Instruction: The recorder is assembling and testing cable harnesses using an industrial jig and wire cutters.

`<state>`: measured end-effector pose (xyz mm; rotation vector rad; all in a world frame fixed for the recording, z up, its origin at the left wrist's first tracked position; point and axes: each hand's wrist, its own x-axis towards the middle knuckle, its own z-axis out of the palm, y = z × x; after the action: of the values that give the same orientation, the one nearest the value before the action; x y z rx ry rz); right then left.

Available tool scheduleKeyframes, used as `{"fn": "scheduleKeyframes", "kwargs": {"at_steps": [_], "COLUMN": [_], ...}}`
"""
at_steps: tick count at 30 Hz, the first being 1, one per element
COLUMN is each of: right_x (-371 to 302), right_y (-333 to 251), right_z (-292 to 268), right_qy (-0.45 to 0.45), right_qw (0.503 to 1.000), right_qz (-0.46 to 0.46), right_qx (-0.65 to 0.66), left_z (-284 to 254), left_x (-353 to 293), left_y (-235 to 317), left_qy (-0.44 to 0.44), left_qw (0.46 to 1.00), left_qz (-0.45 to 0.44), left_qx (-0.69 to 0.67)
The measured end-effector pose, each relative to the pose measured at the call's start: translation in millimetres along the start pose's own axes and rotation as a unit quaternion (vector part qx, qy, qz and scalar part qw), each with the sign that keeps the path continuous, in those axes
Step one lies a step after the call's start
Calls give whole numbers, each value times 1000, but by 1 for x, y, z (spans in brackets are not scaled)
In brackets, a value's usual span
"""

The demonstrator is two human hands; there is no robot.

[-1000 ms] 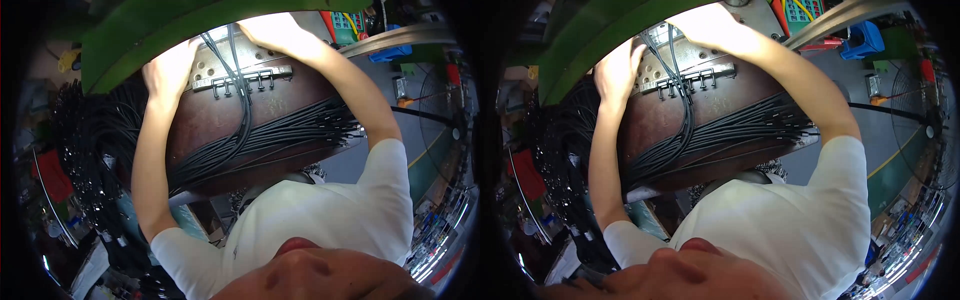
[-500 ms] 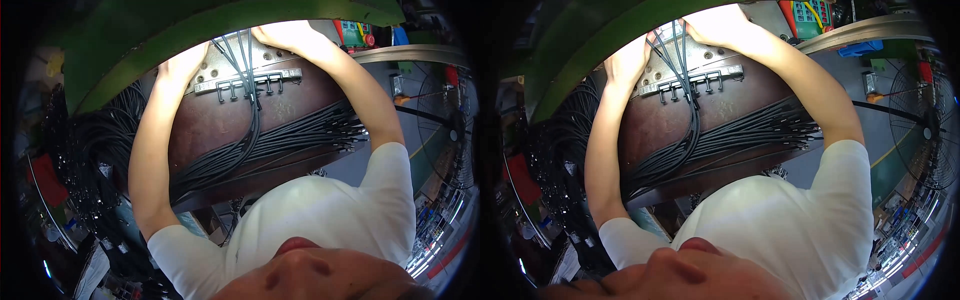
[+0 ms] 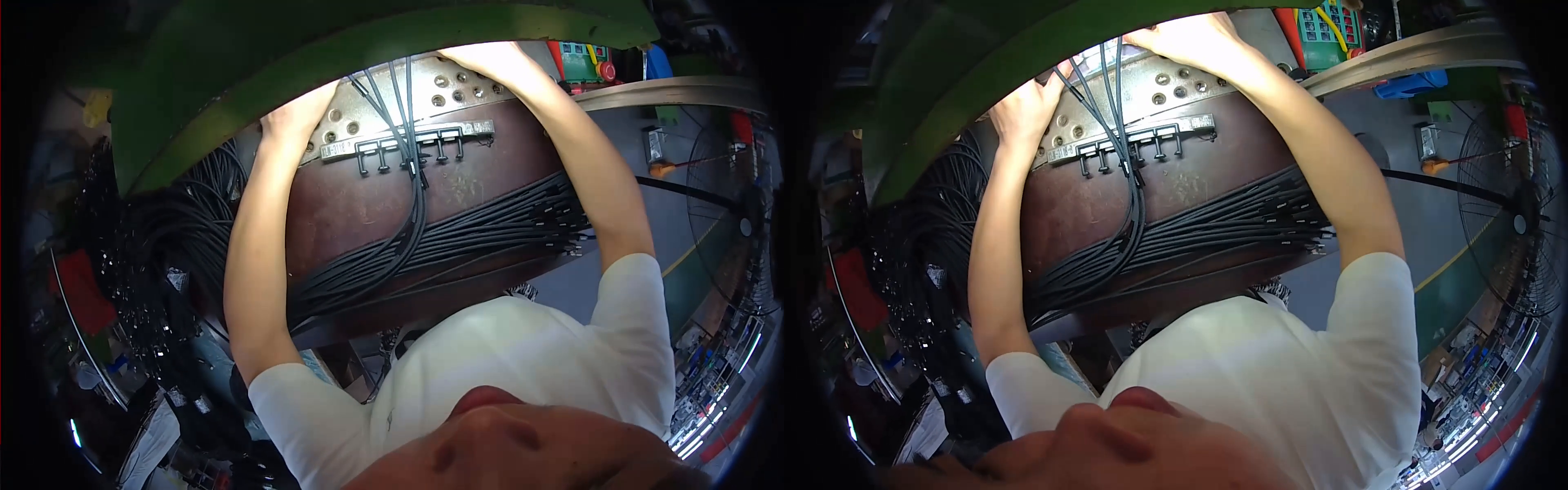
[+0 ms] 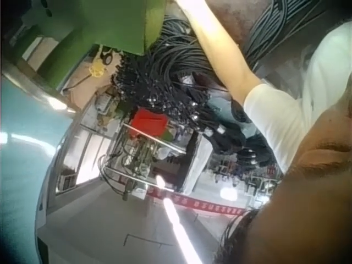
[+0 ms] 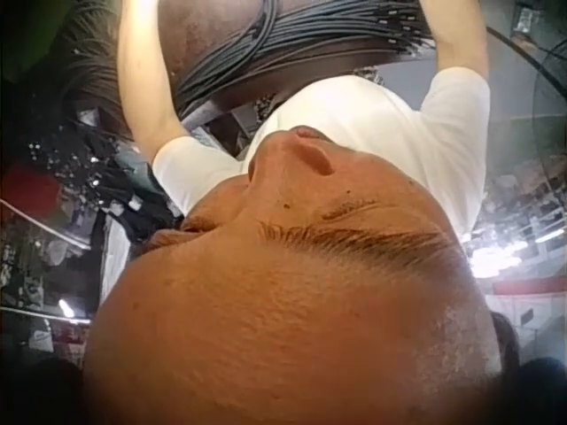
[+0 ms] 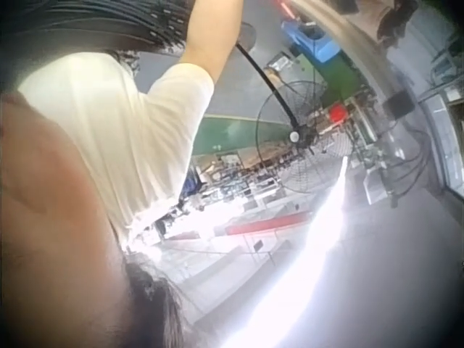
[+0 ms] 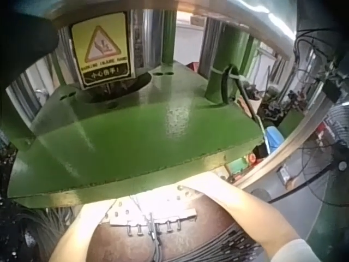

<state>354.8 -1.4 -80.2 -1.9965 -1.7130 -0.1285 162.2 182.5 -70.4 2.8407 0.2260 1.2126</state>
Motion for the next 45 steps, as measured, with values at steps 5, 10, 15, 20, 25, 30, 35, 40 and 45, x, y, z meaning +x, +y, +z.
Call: {"fn": "scheduleKeyframes", "kwargs": {"at_steps": [5,10,15,20,25,30,35,40,45], "right_x": [-10,-7,-3,2,-53,-299,-395,-403,-389], "right_y": [6,22,20,-15,-72,-56,-98,-86,-95], "right_z": [3,14,20,-27,-74,-126,-24,1,-3], "right_qy": [3,6,-52,-60,104,253,-178,-120,-99], "right_qw": [1000,999,995,994,994,906,929,946,954], "right_qz": [2,5,79,89,-11,328,321,303,283], "right_qx": [-21,-43,-26,7,28,88,-50,12,-24], "left_z": [-2,2,-7,-22,-92,-234,-188,-166,-167], "left_x": [-1,-5,-3,1,-38,-168,-300,-369,-372], "left_y": [-1,-3,-2,10,50,120,120,117,108], "left_qy": [-4,-24,-70,-163,-131,-611,-644,-421,-471], "left_qw": [1000,999,996,981,916,563,666,868,837], "left_qz": [-24,-38,-49,-94,-282,-274,-372,-261,-276], "left_qx": [18,18,22,56,-255,-484,-48,26,38]}}
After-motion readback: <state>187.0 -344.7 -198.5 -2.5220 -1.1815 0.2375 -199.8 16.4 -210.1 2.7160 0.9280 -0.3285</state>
